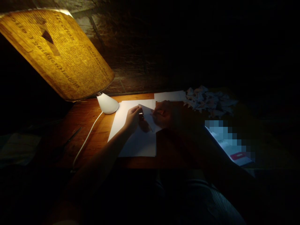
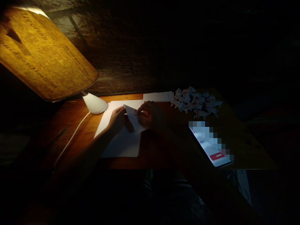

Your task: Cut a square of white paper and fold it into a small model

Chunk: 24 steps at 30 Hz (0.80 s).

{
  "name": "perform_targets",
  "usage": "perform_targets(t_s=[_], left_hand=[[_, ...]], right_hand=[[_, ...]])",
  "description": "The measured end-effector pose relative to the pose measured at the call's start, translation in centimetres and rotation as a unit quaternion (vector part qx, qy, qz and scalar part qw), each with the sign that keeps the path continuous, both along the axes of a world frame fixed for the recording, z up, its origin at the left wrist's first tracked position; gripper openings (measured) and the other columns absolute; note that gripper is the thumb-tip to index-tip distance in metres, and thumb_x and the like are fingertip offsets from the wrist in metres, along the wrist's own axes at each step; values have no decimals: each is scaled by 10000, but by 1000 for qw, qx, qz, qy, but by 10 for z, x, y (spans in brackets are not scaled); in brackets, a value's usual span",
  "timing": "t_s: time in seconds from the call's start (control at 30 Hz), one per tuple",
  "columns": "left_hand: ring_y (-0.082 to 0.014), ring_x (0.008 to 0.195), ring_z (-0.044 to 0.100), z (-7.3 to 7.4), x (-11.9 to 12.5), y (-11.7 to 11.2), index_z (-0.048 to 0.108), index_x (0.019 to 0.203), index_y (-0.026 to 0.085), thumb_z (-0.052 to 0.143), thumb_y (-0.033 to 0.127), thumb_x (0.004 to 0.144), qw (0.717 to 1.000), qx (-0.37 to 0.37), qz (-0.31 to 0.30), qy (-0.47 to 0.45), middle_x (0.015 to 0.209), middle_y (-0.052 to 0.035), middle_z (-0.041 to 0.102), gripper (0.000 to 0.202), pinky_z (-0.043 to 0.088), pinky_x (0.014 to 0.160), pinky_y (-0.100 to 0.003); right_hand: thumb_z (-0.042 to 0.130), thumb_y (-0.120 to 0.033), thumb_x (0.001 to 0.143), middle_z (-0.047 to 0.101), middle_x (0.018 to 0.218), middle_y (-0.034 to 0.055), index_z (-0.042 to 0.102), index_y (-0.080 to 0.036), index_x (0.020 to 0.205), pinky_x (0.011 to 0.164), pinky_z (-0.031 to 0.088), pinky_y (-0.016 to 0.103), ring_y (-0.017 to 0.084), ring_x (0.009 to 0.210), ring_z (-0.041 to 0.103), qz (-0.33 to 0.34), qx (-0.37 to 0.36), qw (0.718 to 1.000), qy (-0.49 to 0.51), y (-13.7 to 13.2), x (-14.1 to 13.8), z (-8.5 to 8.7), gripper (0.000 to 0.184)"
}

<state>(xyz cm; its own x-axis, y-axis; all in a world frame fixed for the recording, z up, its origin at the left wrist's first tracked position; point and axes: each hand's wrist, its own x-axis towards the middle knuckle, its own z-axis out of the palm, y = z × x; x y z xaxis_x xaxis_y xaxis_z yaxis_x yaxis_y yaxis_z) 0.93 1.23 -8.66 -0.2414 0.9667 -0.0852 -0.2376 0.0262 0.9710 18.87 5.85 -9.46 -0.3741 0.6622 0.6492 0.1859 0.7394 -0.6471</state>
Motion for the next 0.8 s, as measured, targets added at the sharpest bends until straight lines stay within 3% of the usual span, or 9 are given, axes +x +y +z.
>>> perform_targets(t_s=[0.13,0.33,0.53,0.7,0.8], left_hand=[[-101,455,534,-4,-3,2,596,709,170,829,463,642,1000,2,-7,-11,614,17,626,380,422,451,-218],[-159,562,625,-7,-5,4,599,774,180,758,655,706,1000,-4,-5,-25,675,-17,655,506,479,525,-265],[-128,661,627,-3,0,0,624,744,167,917,326,586,998,54,-27,26,748,-5,696,369,495,611,-221],[-127,633,617,2,1,-4,673,753,162,923,318,589,998,48,-21,25,713,-11,693,338,486,579,-219],[-105,584,591,4,0,-5,669,726,161,947,363,571,999,37,-21,28,696,-3,690,377,465,524,-202]], right_hand=[[712,-197,879,727,944,31,719,-234,816,743,509,311,181,870,664,66,-38,997,-14,-1,0,-2,73],[709,-137,840,726,924,37,703,-218,785,714,509,315,186,870,655,69,-42,997,-10,1,1,2,97],[743,-191,828,703,956,48,726,-215,829,697,507,308,189,870,643,64,-60,996,9,-1,2,3,29],[763,-324,816,735,982,49,706,-223,1035,691,513,315,182,787,652,63,-208,975,45,-2,-2,-1,248],[681,-371,873,738,851,39,714,-208,931,704,499,318,188,764,665,63,-277,958,44,3,-5,-6,176]])
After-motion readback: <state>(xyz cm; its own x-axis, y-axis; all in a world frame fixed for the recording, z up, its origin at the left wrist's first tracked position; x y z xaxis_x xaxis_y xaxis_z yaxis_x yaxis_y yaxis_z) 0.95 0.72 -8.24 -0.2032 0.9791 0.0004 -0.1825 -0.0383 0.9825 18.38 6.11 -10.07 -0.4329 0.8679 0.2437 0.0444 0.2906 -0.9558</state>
